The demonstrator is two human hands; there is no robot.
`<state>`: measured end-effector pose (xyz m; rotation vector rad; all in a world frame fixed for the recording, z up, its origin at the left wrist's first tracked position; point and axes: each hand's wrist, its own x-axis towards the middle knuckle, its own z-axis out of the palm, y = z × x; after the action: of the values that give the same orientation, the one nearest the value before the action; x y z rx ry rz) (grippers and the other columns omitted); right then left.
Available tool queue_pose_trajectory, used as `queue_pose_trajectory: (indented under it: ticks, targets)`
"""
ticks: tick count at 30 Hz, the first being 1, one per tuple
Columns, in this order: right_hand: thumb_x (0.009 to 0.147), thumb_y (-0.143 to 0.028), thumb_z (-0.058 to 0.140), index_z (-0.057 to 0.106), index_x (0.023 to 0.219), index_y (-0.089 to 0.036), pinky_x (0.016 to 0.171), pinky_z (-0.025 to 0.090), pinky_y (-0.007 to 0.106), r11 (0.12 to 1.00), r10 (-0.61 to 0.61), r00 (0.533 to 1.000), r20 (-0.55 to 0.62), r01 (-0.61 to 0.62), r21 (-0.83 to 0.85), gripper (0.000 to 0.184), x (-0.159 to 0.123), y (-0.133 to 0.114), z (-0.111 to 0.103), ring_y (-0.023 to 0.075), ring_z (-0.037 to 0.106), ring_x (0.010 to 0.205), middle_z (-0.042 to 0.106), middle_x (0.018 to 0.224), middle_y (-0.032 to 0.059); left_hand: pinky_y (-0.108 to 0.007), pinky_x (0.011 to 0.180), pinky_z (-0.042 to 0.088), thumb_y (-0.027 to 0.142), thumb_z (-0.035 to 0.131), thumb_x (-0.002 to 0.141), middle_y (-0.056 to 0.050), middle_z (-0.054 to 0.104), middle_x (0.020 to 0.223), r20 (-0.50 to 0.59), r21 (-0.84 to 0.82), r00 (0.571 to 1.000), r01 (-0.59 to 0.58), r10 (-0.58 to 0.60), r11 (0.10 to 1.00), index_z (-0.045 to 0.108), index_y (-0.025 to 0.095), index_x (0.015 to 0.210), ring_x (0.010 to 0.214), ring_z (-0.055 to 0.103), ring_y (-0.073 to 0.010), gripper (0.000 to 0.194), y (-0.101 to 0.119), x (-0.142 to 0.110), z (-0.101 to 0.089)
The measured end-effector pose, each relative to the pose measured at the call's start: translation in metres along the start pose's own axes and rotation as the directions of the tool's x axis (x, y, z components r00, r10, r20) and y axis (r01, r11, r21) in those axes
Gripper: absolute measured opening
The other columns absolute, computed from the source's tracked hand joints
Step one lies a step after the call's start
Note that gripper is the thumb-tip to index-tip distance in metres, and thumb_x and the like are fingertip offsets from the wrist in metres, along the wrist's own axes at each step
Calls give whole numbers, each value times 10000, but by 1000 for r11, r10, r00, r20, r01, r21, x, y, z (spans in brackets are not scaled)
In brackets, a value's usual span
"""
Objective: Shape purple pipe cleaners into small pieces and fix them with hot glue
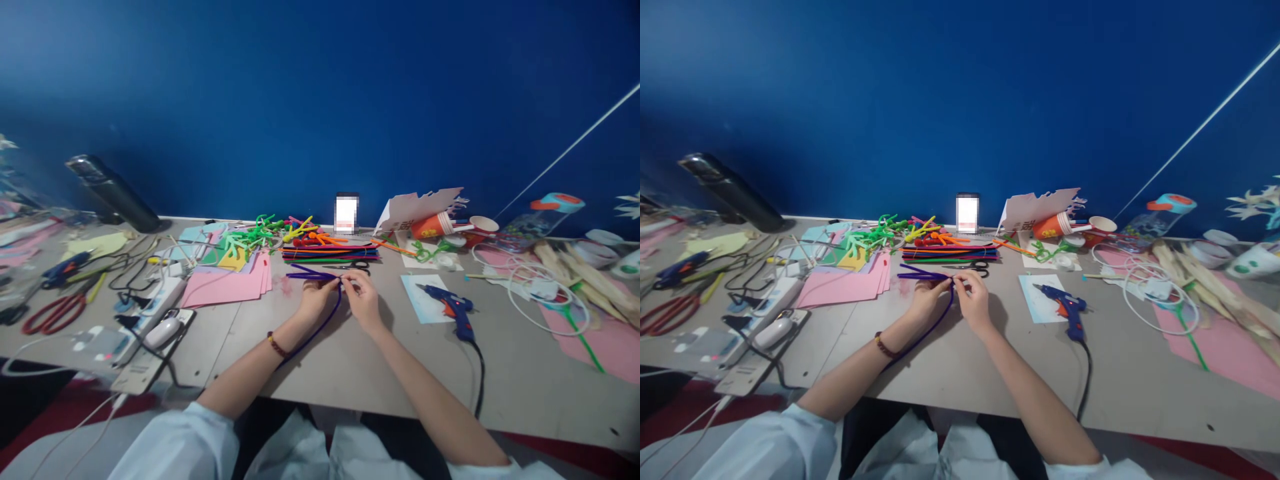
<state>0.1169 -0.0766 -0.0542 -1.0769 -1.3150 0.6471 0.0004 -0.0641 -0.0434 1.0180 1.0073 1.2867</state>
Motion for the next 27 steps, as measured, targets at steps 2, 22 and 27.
queue_pose_trajectory:
  ticks: [2,22,27]
  targets:
    - [822,-365,543,624,831,-204,608,546,272,996,60,998,-2,-59,72,181,0,-1,1,182,590,854,597,937,68,-304,707,487,313,699,663,-82,700,798,27,-38,999,23,-22,999,673,133,728,735,632,-189,193,1,1,0]
    - [621,-336,738,584,811,-217,596,539,298,633,475,849,233,-513,580,272,17,0,-13,147,621,594,641,654,-24,-326,705,520,421,694,708,-82,651,911,231,83,928,-317,291,945,668,181,910,777,634,-185,314,10,12,-15]
    - [602,-255,740,616,797,-221,599,504,232,542,470,848,243,-495,679,234,21,-3,-20,111,612,624,652,685,-37,-343,749,505,561,455,838,-85,669,763,346,54,935,-102,77,993,666,143,826,756,642,-202,468,22,8,-18]
